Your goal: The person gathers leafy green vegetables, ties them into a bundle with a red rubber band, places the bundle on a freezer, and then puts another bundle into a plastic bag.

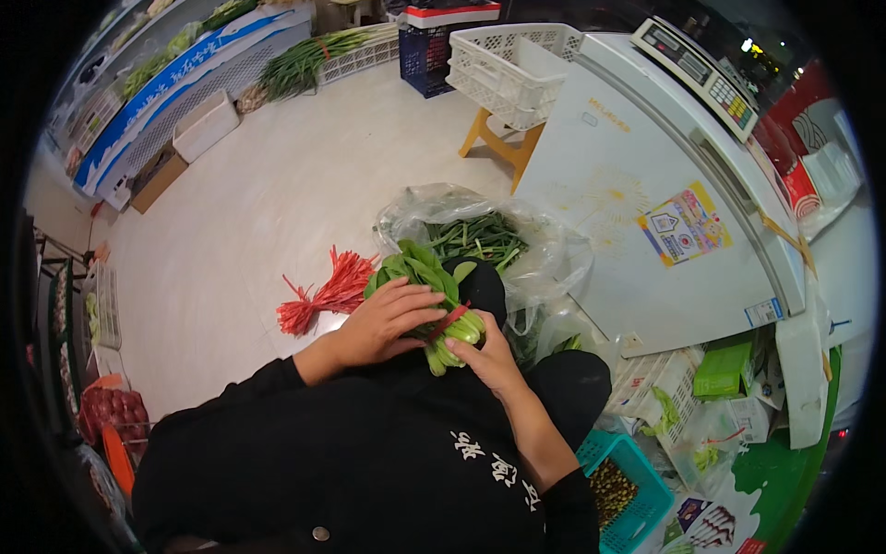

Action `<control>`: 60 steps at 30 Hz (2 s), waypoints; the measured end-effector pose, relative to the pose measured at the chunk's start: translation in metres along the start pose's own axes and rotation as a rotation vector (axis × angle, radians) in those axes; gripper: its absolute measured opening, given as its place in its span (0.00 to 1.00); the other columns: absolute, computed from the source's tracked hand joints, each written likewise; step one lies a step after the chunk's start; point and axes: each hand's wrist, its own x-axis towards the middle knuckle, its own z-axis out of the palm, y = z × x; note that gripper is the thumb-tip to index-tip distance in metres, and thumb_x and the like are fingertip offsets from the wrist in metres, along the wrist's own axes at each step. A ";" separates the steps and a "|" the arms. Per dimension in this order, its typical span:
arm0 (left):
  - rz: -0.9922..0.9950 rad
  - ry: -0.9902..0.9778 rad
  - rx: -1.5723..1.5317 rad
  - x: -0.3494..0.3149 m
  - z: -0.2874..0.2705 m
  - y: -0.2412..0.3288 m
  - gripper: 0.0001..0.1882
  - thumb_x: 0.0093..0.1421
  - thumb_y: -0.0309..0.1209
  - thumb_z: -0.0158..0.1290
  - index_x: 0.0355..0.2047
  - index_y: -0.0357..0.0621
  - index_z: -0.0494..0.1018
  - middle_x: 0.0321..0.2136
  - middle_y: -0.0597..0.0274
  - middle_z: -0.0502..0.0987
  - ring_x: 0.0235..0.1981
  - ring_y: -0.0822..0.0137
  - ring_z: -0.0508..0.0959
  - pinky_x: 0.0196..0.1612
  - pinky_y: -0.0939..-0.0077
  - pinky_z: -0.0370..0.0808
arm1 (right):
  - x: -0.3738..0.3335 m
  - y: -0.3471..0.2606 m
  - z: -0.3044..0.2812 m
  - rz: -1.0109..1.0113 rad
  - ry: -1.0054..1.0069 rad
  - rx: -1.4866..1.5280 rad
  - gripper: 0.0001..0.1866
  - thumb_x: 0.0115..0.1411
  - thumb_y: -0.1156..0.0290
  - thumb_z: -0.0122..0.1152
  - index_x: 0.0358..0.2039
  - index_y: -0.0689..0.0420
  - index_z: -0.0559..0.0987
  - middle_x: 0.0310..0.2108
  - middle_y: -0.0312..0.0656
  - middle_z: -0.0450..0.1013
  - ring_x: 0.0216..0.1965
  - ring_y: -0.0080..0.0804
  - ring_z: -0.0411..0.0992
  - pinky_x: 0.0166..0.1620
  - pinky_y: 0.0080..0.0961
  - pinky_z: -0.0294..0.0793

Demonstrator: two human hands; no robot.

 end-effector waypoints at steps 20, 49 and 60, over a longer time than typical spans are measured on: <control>0.012 -0.062 -0.070 0.028 0.011 -0.042 0.25 0.54 0.34 0.65 0.53 0.50 0.74 0.59 0.60 0.71 0.64 0.52 0.66 0.68 0.44 0.54 | -0.016 -0.005 0.022 -0.591 0.531 -0.714 0.27 0.44 0.78 0.76 0.44 0.61 0.71 0.37 0.45 0.69 0.36 0.38 0.72 0.39 0.30 0.73; -0.322 0.470 -0.011 0.000 0.058 0.019 0.11 0.51 0.26 0.64 0.33 0.45 0.74 0.59 0.57 0.68 0.58 0.51 0.66 0.60 0.52 0.55 | -0.025 -0.010 0.033 -0.678 0.447 -0.828 0.21 0.51 0.82 0.70 0.47 0.58 0.78 0.37 0.46 0.69 0.37 0.44 0.72 0.40 0.34 0.74; -0.271 0.496 0.068 0.002 0.065 0.006 0.13 0.50 0.25 0.65 0.34 0.46 0.73 0.60 0.56 0.67 0.59 0.50 0.65 0.60 0.53 0.55 | -0.016 0.009 0.032 -0.760 0.388 -0.852 0.19 0.52 0.83 0.69 0.46 0.58 0.80 0.37 0.46 0.70 0.36 0.42 0.73 0.38 0.32 0.75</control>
